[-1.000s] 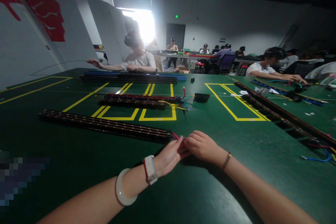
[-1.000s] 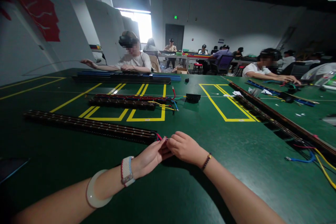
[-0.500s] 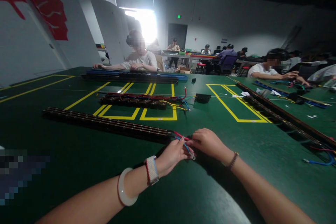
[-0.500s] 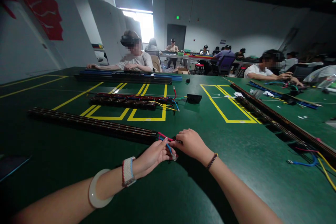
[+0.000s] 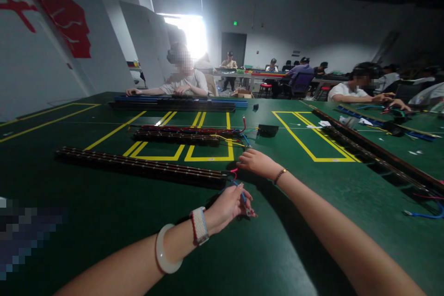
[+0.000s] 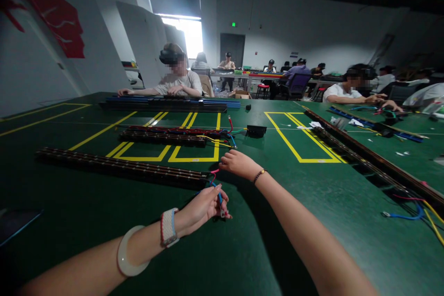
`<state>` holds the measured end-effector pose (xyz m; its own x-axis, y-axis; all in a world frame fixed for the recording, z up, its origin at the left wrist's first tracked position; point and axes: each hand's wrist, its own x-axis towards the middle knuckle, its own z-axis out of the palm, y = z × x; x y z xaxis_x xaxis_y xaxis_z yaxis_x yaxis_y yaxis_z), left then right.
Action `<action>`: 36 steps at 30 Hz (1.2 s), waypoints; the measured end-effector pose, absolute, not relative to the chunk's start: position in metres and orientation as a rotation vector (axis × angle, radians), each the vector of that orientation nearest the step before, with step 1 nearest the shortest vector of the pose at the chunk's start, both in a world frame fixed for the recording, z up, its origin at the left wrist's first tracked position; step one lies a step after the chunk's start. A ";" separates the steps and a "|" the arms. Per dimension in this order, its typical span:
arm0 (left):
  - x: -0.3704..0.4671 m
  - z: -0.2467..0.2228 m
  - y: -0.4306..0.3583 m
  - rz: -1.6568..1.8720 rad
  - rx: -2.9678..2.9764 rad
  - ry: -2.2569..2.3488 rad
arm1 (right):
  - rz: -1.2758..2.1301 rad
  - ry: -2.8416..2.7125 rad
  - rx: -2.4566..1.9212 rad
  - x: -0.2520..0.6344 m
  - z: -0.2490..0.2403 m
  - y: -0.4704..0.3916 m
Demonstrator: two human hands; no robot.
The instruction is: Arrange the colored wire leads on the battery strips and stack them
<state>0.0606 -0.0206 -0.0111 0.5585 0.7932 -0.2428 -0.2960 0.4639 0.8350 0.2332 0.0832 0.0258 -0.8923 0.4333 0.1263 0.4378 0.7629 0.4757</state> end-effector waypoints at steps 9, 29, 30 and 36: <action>0.062 -0.003 -0.024 0.760 0.736 0.700 | -0.381 -2.579 -0.987 0.262 -0.006 0.062; 0.046 0.018 -0.014 0.293 1.681 1.167 | 0.046 -2.400 -1.063 0.230 0.006 0.036; 0.047 0.019 -0.020 0.362 1.824 1.225 | 0.101 -2.364 -1.078 0.223 0.008 0.032; 0.056 0.023 -0.056 0.677 2.979 0.801 | 0.279 -2.295 -1.200 0.191 0.018 0.015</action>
<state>0.0559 -0.0560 0.0232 0.7793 0.4752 0.4084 0.4822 -0.8711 0.0934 0.1912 0.0149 0.0182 -0.4648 0.8096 0.3586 0.7003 0.5839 -0.4107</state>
